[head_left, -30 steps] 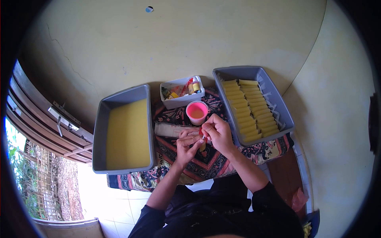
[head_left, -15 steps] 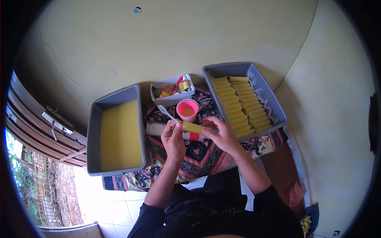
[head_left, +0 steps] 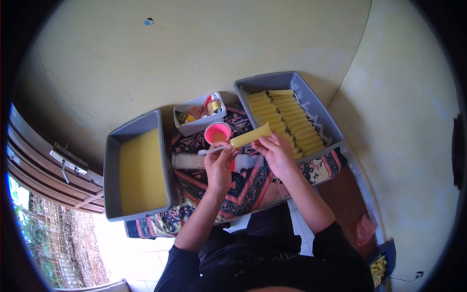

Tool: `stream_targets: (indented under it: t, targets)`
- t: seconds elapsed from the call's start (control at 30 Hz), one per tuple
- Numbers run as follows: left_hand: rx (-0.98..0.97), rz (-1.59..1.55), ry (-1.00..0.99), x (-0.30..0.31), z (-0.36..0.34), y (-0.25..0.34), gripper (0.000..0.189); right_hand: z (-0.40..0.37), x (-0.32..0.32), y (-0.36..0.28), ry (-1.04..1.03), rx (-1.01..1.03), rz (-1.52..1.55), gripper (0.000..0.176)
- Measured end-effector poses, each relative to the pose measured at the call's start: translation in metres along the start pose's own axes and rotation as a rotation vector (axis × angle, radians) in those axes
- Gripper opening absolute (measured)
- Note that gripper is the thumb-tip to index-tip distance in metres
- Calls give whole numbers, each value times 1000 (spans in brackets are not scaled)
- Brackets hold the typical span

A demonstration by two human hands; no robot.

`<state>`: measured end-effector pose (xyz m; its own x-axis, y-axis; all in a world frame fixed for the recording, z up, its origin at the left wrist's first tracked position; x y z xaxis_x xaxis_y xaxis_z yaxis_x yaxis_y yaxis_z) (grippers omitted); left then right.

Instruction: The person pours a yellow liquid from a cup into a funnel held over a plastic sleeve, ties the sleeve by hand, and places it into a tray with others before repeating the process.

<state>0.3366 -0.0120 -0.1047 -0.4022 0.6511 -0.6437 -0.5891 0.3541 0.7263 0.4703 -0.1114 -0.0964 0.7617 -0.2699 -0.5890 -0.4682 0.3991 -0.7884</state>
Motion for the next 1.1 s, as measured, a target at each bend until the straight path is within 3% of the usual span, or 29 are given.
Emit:
stream_targets:
  t: [0.2, 0.27, 0.3, 0.4, 0.47, 0.57, 0.63, 0.73, 0.8, 0.83, 0.9, 0.93, 1.0, 1.03, 1.1]
  targets:
    - [114, 198, -93, -11, 2, -13, 11, 0, -19, 11, -61, 3, -60, 34]
    - [239, 600, -209, -20, 5, -14, 19, 1, -16, 3, -42, 34, -133, 42]
    - [290, 626, -237, -19, 6, -16, 24, 2, -13, -1, -44, 38, -133, 42]
    - [191, 426, -158, -17, 15, -9, 25, 7, 1, -22, -78, 27, -274, 44]
    - [168, 421, -197, -23, 25, -6, 28, 15, -2, -47, -145, 72, -874, 41]
    - [231, 194, -180, -35, 41, -14, 35, 15, -3, -73, -185, 63, -1090, 37]
    - [285, 210, -212, -40, 56, -28, 34, 17, -4, -81, -213, 57, -1233, 37]
    - [290, 258, -240, -44, 81, -53, 27, 22, 8, -92, -159, 75, -1297, 38]
    - [319, 291, -219, -46, 96, -68, 22, 23, 13, -111, -45, 327, -1566, 38]
    - [325, 290, -183, -46, 102, -75, 19, 26, 22, -111, -36, 324, -1568, 38]
    - [324, 337, -193, -51, 116, -87, 18, 24, 32, -131, 289, 368, -1890, 40]
    - [318, 386, -195, -53, 123, -91, 17, 30, 39, -133, 294, 367, -1893, 40]
    - [308, 382, -196, -60, 138, -98, 17, 57, 84, -123, 255, 108, -1630, 42]
    - [299, 381, -190, -62, 145, -101, 17, 67, 94, -124, 256, 108, -1630, 42]
    - [320, 425, -203, -64, 161, -108, 17, 87, 137, -108, 225, -61, -1089, 39]
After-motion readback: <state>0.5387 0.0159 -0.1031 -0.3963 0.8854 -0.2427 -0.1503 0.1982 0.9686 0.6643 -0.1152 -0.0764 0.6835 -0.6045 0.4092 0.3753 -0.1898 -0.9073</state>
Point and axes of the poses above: each hand's wrist, its own z-axis towards the middle knuckle, its own x-axis out of the back of the hand, y = z × x, the point moved 10 cm from there along z, towards the middle knuckle, and after that the axes turned 12 degrees about -y, right-handed, at the moved point
